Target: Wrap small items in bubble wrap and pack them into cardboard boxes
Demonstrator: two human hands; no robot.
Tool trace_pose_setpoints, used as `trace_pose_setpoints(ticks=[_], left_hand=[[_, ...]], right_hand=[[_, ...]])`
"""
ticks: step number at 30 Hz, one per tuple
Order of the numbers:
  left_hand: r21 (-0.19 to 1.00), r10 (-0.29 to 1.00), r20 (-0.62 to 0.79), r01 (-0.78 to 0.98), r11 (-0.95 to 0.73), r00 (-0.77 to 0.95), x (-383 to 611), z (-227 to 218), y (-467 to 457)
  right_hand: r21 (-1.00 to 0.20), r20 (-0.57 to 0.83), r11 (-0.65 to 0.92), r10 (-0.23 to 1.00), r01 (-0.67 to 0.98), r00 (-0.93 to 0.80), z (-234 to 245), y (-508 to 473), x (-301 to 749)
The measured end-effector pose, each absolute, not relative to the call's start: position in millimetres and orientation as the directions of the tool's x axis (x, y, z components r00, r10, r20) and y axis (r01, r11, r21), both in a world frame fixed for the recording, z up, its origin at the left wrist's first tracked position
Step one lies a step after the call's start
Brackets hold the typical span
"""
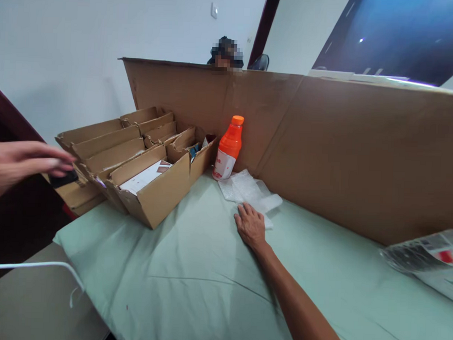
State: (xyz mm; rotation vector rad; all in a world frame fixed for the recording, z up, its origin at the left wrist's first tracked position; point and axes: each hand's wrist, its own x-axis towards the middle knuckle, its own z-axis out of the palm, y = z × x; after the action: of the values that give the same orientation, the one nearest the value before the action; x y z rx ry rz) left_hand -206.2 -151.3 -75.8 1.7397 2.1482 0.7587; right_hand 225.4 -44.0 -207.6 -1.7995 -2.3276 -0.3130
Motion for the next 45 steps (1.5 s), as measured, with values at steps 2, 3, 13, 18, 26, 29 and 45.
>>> trace_pose_setpoints(ticks=[2, 3, 13, 18, 26, 29, 45], left_hand=[[0.477, 0.975, 0.027, 0.86, 0.181, -0.221, -224, -50, -111], [0.448, 0.976, -0.005, 0.872, 0.195, -0.216, -233, -38, -92], [0.408, 0.974, -0.058, 0.885, 0.223, -0.218, -269, -25, -21], [0.485, 0.952, 0.181, 0.864, 0.133, -0.248, -277, 8, -53], [0.473, 0.815, 0.578, 0.829, -0.298, -0.037, -210, 71, -78], [0.358, 0.774, 0.604, 0.803, -0.477, 0.191, -163, 66, -77], [0.299, 0.976, 0.076, 0.929, -0.219, 0.205, -286, -16, -6]], right_hand=[[0.058, 0.284, 0.244, 0.926, 0.968, -0.25, -211, -42, 228], [0.059, 0.293, 0.243, 0.923, 0.968, -0.249, -212, -41, 229], [0.026, 0.288, 0.255, 0.924, 0.967, -0.252, -213, -40, 233], [-0.151, 0.384, 0.268, 0.903, 0.952, -0.193, -191, -43, 228], [-0.703, 0.567, 0.61, 0.791, 0.366, -0.229, -31, -59, 102], [-0.851, 0.482, 0.522, 0.816, 0.051, -0.319, 1, -62, 48], [-0.778, 0.32, 0.097, 0.911, 0.62, 0.259, -31, 33, 204]])
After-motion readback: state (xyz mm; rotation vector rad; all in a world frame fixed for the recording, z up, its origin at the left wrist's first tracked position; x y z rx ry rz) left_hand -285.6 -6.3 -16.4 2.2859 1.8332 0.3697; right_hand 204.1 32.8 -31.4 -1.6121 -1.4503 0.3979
